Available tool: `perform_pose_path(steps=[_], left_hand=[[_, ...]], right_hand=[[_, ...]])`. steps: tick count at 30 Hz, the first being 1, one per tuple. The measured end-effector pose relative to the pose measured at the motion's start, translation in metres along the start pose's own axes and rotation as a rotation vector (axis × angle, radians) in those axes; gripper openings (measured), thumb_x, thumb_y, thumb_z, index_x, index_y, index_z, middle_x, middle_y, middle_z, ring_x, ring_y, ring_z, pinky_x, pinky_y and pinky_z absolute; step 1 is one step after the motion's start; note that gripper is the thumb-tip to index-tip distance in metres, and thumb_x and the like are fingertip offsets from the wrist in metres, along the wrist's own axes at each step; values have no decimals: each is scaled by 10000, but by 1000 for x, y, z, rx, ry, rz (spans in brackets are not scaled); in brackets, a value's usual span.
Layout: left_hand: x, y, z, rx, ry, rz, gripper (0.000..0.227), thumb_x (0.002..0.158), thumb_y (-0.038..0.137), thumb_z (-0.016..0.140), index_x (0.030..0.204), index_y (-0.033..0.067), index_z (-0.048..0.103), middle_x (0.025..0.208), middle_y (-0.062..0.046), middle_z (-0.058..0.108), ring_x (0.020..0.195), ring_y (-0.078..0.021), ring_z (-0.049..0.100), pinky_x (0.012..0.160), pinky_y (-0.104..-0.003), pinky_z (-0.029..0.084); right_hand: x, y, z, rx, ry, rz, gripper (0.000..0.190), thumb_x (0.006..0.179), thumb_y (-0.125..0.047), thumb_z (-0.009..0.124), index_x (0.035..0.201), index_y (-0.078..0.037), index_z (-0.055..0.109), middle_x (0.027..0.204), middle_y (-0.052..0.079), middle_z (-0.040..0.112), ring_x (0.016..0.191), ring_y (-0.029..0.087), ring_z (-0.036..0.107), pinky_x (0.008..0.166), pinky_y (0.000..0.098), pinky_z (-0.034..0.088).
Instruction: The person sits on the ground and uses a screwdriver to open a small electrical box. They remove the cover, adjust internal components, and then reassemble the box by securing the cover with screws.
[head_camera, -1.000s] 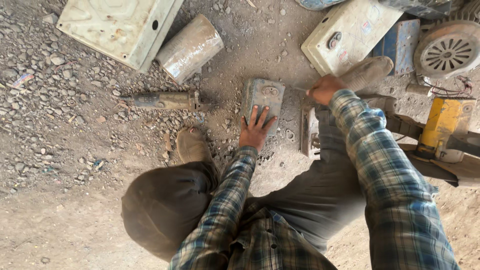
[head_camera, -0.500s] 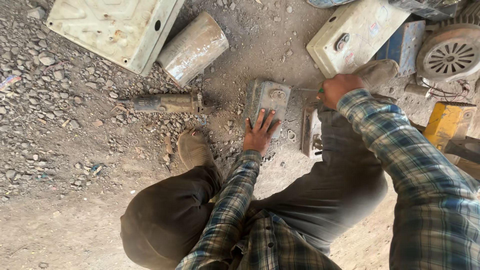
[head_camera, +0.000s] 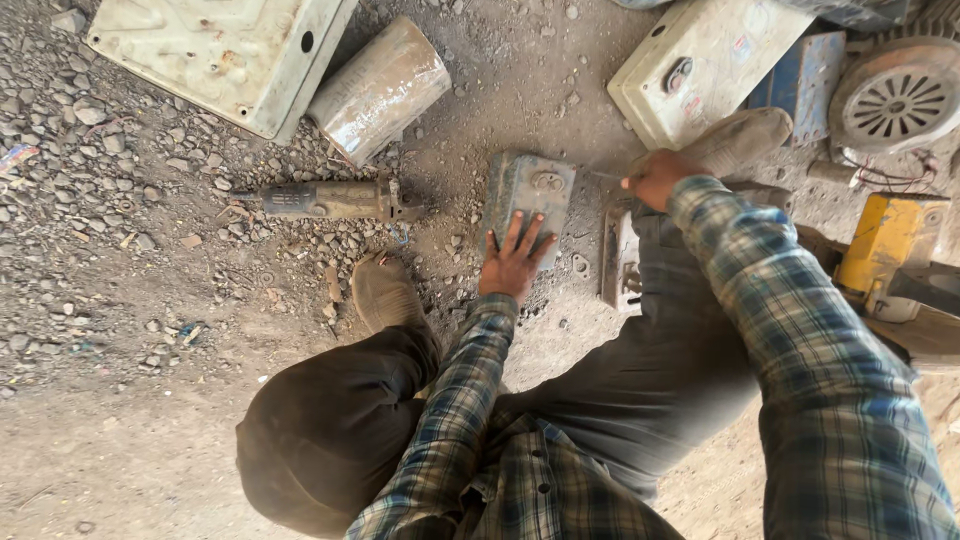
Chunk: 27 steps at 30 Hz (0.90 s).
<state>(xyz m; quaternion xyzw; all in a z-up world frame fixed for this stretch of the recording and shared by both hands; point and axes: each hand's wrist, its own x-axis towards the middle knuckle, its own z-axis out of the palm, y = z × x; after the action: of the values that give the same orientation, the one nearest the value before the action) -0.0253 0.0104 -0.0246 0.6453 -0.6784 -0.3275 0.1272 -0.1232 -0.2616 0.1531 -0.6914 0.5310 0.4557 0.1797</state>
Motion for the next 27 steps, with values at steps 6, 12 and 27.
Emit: perform_pose_path(steps=[6, 12, 27], left_hand=[[5, 2, 3, 24, 2, 16, 659, 989, 179, 578, 1571, 399, 359, 1708, 29, -14, 1556, -302, -36, 1155, -727, 282], [3, 1, 2, -12, -3, 22, 643, 990, 204, 576, 1566, 399, 369, 1706, 27, -8, 1556, -298, -51, 1144, -747, 289], [7, 0, -32, 40, -155, -31, 697, 969, 126, 570, 1559, 433, 360, 1715, 63, -12, 1570, -305, -37, 1206, -680, 218]], right_hand=[[-29, -23, -20, -136, -42, 63, 371, 1011, -505, 568, 1171, -247, 780, 1062, 112, 781, 965, 322, 757, 939, 493, 568], [-41, -13, -9, -403, 134, -33, 374, 970, -519, 585, 1141, -248, 778, 1041, 126, 753, 972, 320, 721, 850, 491, 587], [-51, -48, -16, -857, 154, -232, 217, 1048, -217, 608, 1087, -107, 790, 1010, 125, 778, 910, 246, 760, 754, 408, 635]])
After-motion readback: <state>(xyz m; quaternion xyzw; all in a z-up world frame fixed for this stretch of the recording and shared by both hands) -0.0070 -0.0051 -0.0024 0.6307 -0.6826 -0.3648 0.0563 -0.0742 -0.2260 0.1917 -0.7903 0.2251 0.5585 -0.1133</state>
